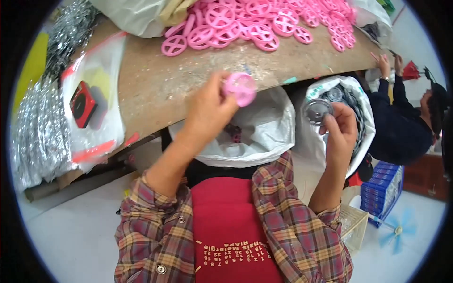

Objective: Assembling small pink plastic wheel-like parts with silver circular components at a workbench.

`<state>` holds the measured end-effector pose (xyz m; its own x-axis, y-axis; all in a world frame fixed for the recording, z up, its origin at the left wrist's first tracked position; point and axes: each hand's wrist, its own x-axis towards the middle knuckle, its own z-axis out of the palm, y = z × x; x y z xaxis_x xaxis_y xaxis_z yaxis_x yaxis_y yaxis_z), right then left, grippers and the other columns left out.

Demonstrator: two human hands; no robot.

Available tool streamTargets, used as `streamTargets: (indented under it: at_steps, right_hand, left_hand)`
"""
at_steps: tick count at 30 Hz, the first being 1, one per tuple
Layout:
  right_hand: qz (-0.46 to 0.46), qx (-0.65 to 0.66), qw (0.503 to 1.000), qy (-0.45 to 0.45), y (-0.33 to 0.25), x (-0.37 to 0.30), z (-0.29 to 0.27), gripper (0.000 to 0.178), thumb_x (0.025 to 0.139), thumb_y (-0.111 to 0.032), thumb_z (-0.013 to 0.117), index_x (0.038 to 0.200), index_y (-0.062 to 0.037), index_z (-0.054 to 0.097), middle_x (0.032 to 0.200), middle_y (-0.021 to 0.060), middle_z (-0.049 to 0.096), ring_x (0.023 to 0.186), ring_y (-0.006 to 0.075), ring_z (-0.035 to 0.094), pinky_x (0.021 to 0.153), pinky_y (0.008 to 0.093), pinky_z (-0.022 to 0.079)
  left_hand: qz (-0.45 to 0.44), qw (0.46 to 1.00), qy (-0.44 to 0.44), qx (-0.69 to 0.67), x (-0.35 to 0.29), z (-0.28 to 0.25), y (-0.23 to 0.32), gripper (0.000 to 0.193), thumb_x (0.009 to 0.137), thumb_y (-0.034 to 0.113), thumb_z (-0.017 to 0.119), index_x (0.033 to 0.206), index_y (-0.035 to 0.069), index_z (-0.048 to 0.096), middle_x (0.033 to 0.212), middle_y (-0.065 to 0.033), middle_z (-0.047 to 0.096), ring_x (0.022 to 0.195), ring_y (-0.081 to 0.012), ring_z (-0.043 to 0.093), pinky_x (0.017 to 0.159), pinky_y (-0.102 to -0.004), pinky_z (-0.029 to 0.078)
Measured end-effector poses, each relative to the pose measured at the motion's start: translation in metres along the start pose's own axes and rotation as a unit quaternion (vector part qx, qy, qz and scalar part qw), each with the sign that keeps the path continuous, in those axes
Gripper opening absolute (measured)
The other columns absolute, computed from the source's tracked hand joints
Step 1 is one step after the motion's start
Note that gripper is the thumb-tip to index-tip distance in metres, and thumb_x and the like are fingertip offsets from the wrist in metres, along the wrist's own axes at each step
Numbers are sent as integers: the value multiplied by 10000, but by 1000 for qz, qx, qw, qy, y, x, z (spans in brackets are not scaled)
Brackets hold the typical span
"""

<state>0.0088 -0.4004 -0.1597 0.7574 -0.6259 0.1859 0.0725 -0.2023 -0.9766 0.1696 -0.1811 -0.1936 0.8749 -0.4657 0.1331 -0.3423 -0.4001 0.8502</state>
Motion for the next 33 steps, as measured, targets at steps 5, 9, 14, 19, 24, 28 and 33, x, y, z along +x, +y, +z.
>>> streamTargets:
  at_steps: [5, 9, 14, 19, 24, 28, 33]
  right_hand:
    - [-97, -57, 988, -106, 19, -22, 72, 284, 833, 36, 633, 1110, -11, 590, 920, 32, 577, 721, 75, 532, 622, 199, 445]
    - [-127, -83, 979, -136, 28, -29, 84, 273, 821, 19, 661, 1087, 6, 601, 908, 24, 573, 744, 77, 526, 676, 208, 441]
    - [-70, -33, 984, -163, 40, -31, 92, 235, 836, -9, 650, 1068, -14, 621, 911, 27, 565, 757, 79, 527, 678, 206, 435]
    - [53, 54, 977, -200, 37, -32, 96, 206, 890, -34, 590, 1094, -16, 613, 910, 32, 600, 753, 80, 549, 641, 210, 458]
    - [38, -71, 968, -237, 36, -32, 101, 158, 940, -83, 535, 1055, 10, 593, 879, 21, 613, 729, 65, 555, 631, 207, 467]
    - [108, 102, 964, -218, 45, -30, 97, 188, 943, -79, 523, 1107, 11, 547, 949, 58, 612, 789, 90, 573, 670, 218, 486]
    - [91, 40, 956, -274, 44, -40, 92, 337, 873, -51, 625, 1164, -13, 459, 984, 46, 582, 825, 100, 568, 695, 229, 486]
  left_hand:
    - [-134, 893, -168, -396, -48, 11, 3, 267, 904, 68, 545, 1168, 28, 537, 997, -36, 615, 843, -72, 582, 736, -227, 479]
    - [-195, 857, -107, -464, -60, 4, 3, 304, 920, 92, 563, 1210, 14, 517, 1057, -53, 620, 918, -95, 596, 782, -243, 494]
    - [-193, 845, -61, -495, -62, 6, -10, 301, 933, 103, 558, 1213, -3, 523, 1068, -66, 626, 925, -116, 609, 782, -256, 515]
    - [-150, 887, -86, -428, -66, 1, -8, 291, 938, 120, 555, 1207, 7, 548, 1065, -43, 628, 963, -102, 588, 837, -248, 478]
    - [-39, 949, -25, -311, -65, 12, -12, 265, 945, 80, 532, 1191, -16, 537, 966, -61, 654, 856, -82, 609, 714, -227, 508]
    - [-62, 937, -64, -338, -65, 6, -11, 269, 934, 66, 539, 1189, -19, 526, 969, -70, 658, 856, -87, 610, 724, -237, 509]
    - [-69, 942, -85, -319, -76, 14, -26, 299, 898, 57, 566, 1179, -15, 495, 941, -114, 677, 854, -148, 649, 702, -288, 522]
